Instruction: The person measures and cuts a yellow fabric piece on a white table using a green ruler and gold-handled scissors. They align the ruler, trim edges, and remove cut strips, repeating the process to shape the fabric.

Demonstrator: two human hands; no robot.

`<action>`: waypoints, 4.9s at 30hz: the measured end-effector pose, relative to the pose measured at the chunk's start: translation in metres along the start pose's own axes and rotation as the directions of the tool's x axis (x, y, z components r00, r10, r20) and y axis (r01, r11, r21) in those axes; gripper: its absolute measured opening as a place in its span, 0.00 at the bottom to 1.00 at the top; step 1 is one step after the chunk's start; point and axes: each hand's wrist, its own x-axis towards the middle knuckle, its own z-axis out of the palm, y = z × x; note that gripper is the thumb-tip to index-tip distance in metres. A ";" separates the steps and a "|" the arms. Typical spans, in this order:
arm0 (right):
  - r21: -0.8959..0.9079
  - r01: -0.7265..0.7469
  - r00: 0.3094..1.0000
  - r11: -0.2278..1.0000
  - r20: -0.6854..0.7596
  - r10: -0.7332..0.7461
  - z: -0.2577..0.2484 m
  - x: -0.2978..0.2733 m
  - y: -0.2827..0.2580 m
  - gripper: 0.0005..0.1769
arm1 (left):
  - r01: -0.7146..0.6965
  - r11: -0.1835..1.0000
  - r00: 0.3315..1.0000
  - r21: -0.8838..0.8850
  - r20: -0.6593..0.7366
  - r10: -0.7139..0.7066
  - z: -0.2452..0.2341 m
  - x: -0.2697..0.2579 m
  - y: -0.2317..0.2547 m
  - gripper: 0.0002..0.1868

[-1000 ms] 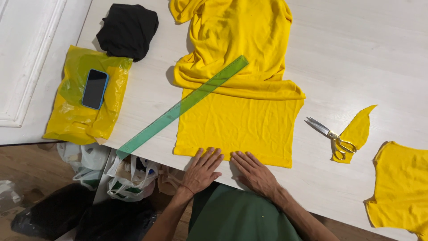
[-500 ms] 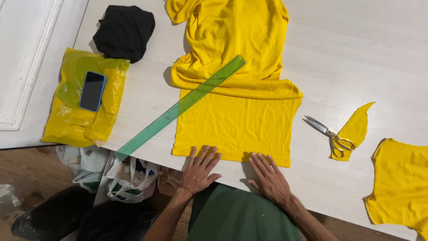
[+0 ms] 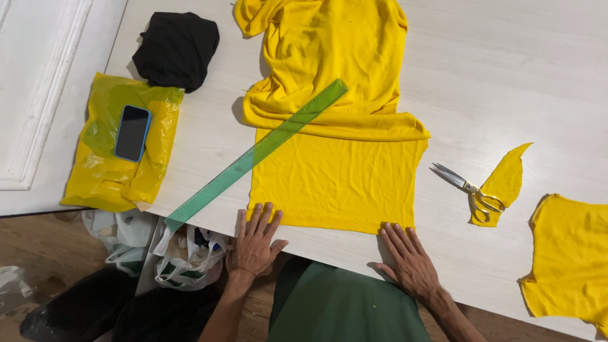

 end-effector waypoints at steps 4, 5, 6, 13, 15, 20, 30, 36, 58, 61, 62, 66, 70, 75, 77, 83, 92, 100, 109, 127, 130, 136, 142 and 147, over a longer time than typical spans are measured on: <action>-0.003 -0.003 1.000 1.000 -0.028 0.002 -0.001 0.001 0.001 0.55 | 0.082 0.995 0.997 -0.060 -0.005 -0.082 0.009 0.000 -0.009 0.42; -0.004 -0.007 0.999 1.000 -0.033 0.007 -0.001 0.001 0.001 0.55 | 0.154 0.981 0.988 -0.114 -0.004 -0.155 0.011 0.001 -0.012 0.41; -0.005 -0.007 0.999 1.000 -0.033 0.007 -0.001 0.000 0.002 0.55 | 0.154 0.981 0.988 -0.114 -0.004 -0.155 0.014 0.000 -0.017 0.41; 0.024 -0.033 0.999 0.999 0.001 0.033 0.003 -0.006 0.007 0.51 | 0.265 0.921 0.913 -0.287 -0.232 -0.335 0.017 0.000 -0.042 0.17; 0.012 -0.036 0.999 0.999 0.013 0.036 0.006 -0.008 0.008 0.52 | 0.283 0.906 0.904 -0.316 -0.226 -0.362 0.020 0.002 -0.047 0.15; 0.010 -0.026 0.999 1.000 -0.025 0.026 0.001 -0.005 0.007 0.53 | 0.338 0.854 0.869 -0.396 -0.215 -0.445 0.022 0.004 -0.052 0.07; 0.181 -0.389 0.895 0.903 -0.158 0.417 0.011 -0.026 0.082 0.22 | 0.396 0.788 0.825 -0.472 -0.194 -0.531 0.029 0.003 -0.048 0.14; 0.208 -0.511 0.798 0.834 -0.246 0.550 -0.024 -0.030 0.128 0.22 | 0.385 0.787 0.820 -0.482 -0.214 -0.532 0.029 0.005 -0.047 0.08; -0.284 -0.643 0.760 0.711 -0.127 0.637 -0.013 -0.030 0.178 0.25 | 0.297 0.815 0.894 -0.498 -0.155 -0.421 0.016 -0.007 -0.071 0.14; -0.309 -0.615 0.783 0.726 -0.129 0.608 -0.018 -0.030 0.178 0.27 | 0.335 0.826 0.894 -0.454 -0.124 -0.431 0.020 -0.007 -0.070 0.10; -0.282 -0.609 0.788 0.741 -0.112 0.605 -0.022 -0.028 0.177 0.31 | 0.354 0.823 0.888 -0.444 -0.116 -0.444 0.022 -0.007 -0.071 0.09; -0.024 -0.725 0.689 0.688 -0.052 0.723 -0.034 -0.021 0.160 0.35 | 0.316 0.825 0.887 -0.468 -0.165 -0.432 0.020 -0.008 -0.069 0.07; -0.116 -0.698 0.716 0.707 -0.111 0.689 -0.032 -0.029 0.149 0.36 | 0.241 0.828 0.896 -0.506 -0.212 -0.391 0.015 -0.005 -0.070 0.08; 0.048 -0.720 0.685 0.693 -0.115 0.720 -0.033 -0.035 0.139 0.34 | 0.293 0.842 0.894 -0.453 -0.183 -0.410 0.023 -0.003 -0.077 0.07; 0.367 -0.710 0.559 0.600 -0.225 0.798 -0.025 -0.042 0.142 0.30 | 0.314 0.828 0.884 -0.464 -0.175 -0.433 0.023 -0.001 -0.077 0.07; 0.963 -0.206 0.351 -0.172 0.237 0.906 -0.060 -0.006 0.107 0.16 | 0.199 0.914 0.902 -0.354 -0.299 -0.312 0.013 -0.003 -0.065 0.14; 0.950 -0.311 0.942 0.011 0.306 0.135 -0.096 0.009 0.123 0.26 | 0.153 0.912 0.870 -0.381 -0.387 -0.307 0.001 0.003 0.005 0.07; 0.783 -0.594 0.562 0.183 0.567 -0.601 -0.128 0.047 0.177 0.46 | 0.115 0.898 0.841 -0.425 -0.440 -0.315 -0.022 0.026 0.132 0.08; 0.504 -0.655 0.113 0.563 0.802 -0.586 -0.114 0.043 0.241 0.39 | -0.117 0.863 0.934 -0.491 -0.351 -0.073 -0.002 0.065 0.299 0.08; 0.513 -0.622 -0.109 0.592 0.692 -0.714 -0.022 0.058 0.296 0.26 | 0.230 0.932 0.854 -0.279 -0.401 -0.331 0.053 0.101 0.347 0.14; 0.495 -0.740 -0.124 0.454 0.564 -0.817 -0.013 0.054 0.294 0.25 | 0.254 0.934 0.827 -0.253 -0.443 -0.345 0.056 0.103 0.351 0.11; 0.373 -0.813 -0.183 0.448 0.566 -0.804 -0.026 0.057 0.272 0.36 | 0.316 0.914 0.817 -0.256 -0.416 -0.399 0.065 0.110 0.361 0.15; 0.306 -0.885 -0.179 0.351 0.473 -0.863 -0.035 0.062 0.272 0.37 | 0.417 0.887 0.770 -0.196 -0.442 -0.460 0.057 0.126 0.362 0.10; 0.351 -0.839 -0.182 0.416 0.540 -0.822 -0.033 0.067 0.281 0.37 | 0.434 0.880 0.752 -0.192 -0.460 -0.471 0.055 0.128 0.361 0.12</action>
